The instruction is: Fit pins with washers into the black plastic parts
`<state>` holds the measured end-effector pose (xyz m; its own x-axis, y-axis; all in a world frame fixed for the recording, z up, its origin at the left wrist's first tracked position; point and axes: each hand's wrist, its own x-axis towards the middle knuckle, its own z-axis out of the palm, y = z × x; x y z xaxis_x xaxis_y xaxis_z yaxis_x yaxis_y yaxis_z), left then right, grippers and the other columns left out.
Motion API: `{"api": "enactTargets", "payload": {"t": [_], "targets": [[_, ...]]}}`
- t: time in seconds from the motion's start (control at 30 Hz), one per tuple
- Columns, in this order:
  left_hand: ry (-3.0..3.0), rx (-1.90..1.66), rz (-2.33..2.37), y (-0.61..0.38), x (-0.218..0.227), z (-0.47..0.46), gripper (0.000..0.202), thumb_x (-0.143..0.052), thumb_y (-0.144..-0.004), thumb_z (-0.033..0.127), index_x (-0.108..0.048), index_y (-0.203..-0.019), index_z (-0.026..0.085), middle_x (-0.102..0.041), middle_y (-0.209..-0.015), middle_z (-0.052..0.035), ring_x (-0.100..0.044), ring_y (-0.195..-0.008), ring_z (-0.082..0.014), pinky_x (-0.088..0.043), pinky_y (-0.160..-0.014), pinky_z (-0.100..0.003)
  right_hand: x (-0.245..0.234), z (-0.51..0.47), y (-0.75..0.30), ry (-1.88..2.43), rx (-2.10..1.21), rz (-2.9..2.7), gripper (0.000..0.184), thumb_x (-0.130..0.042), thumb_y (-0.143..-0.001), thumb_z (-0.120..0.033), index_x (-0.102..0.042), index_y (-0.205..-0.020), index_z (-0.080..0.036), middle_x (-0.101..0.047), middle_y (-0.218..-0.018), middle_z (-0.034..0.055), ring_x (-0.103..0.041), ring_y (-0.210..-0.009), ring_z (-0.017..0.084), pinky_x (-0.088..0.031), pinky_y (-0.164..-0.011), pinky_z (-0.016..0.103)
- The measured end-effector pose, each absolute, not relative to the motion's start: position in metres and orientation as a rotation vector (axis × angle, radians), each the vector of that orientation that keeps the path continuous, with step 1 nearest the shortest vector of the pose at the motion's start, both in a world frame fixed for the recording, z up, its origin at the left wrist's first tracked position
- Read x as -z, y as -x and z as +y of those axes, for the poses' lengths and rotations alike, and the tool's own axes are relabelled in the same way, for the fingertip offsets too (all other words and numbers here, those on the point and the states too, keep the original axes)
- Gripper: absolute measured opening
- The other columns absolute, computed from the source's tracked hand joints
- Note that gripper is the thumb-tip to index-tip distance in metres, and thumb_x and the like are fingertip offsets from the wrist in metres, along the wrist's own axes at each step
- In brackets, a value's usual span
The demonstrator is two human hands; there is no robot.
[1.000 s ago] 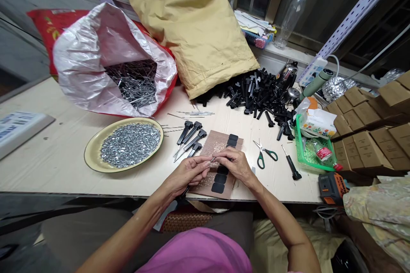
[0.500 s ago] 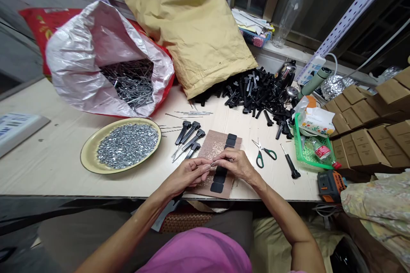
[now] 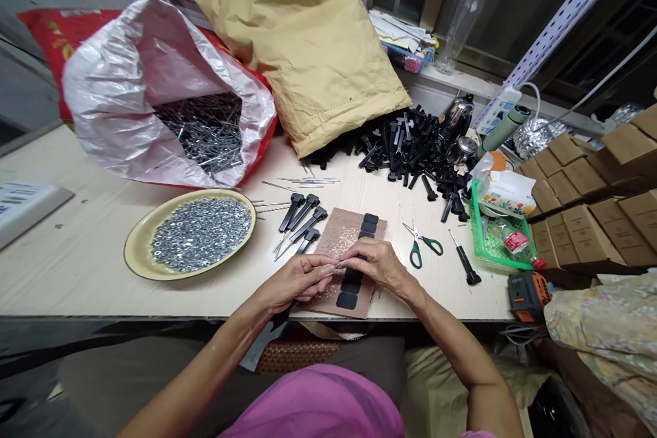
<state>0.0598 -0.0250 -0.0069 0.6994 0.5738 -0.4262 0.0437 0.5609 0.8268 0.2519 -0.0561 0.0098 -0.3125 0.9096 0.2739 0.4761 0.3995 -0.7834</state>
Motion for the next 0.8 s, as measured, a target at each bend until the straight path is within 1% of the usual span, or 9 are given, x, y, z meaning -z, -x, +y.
{"api": "enactTargets", "payload": {"t": [0.13, 0.27, 0.4, 0.6, 0.7, 0.8], "targets": [[-0.982, -0.333, 0.763, -0.059, 0.007, -0.025, 0.055, -0.072, -0.06, 0.055, -0.064, -0.092, 0.011, -0.049, -0.049, 0.0073, -0.024, -0.035, -0.001, -0.012, -0.036, -0.018, -0.009, -0.056, -0.253, 1.154, -0.706, -1.986, 0.031, -0.053, -0.089, -0.042, -0.07, -0.083, -0.016, -0.07, -0.077, 0.0059, -0.065, -0.07, 0.014, -0.052, -0.063, 0.023], [-1.004, -0.323, 0.766, -0.058, 0.006, -0.025, 0.055, -0.071, -0.06, 0.057, -0.063, -0.09, 0.012, -0.049, -0.048, 0.0076, -0.025, -0.034, -0.0014, -0.012, -0.036, -0.018, -0.01, -0.058, -0.253, 1.114, -0.568, -2.131, 0.032, -0.046, -0.093, -0.039, -0.067, -0.087, -0.016, -0.068, -0.076, 0.0063, -0.063, -0.072, 0.014, -0.051, -0.064, 0.024], [-0.977, -0.291, 0.755, -0.057, 0.004, -0.025, 0.057, -0.072, -0.058, 0.058, -0.063, -0.091, 0.012, -0.049, -0.047, 0.0079, -0.023, -0.034, -0.001, -0.012, -0.036, -0.018, -0.008, -0.059, -0.252, 1.092, -0.477, -2.194, 0.029, -0.044, -0.095, -0.036, -0.065, -0.087, -0.017, -0.067, -0.077, 0.0056, -0.061, -0.073, 0.014, -0.051, -0.065, 0.025], [-0.986, -0.347, 0.774, -0.059, 0.003, -0.026, 0.051, -0.071, -0.059, 0.056, -0.062, -0.084, 0.013, -0.049, -0.047, 0.0077, -0.023, -0.033, -0.0007, -0.01, -0.036, -0.018, -0.006, -0.059, -0.249, 1.085, -0.299, -2.243, 0.031, -0.038, -0.097, -0.033, -0.061, -0.086, -0.016, -0.064, -0.074, 0.0051, -0.056, -0.07, 0.014, -0.047, -0.062, 0.025], [-0.963, -0.328, 0.741, -0.059, 0.002, -0.026, 0.052, -0.071, -0.06, 0.056, -0.063, -0.087, 0.013, -0.049, -0.048, 0.0074, -0.021, -0.033, -0.0001, -0.01, -0.036, -0.018, -0.002, -0.059, -0.247, 1.101, -0.15, -2.308, 0.035, -0.034, -0.099, -0.032, -0.06, -0.081, -0.016, -0.061, -0.07, 0.0047, -0.052, -0.067, 0.014, -0.043, -0.061, 0.026], [-0.955, -0.332, 0.717, -0.059, 0.001, -0.027, 0.052, -0.072, -0.06, 0.057, -0.064, -0.086, 0.013, -0.048, -0.049, 0.0073, -0.021, -0.033, 0.0002, -0.01, -0.036, -0.017, 0.004, -0.058, -0.245, 1.124, 0.063, -2.39, 0.046, -0.027, -0.1, -0.031, -0.057, -0.069, -0.017, -0.055, -0.062, 0.0038, -0.046, -0.061, 0.015, -0.037, -0.059, 0.028]]}}
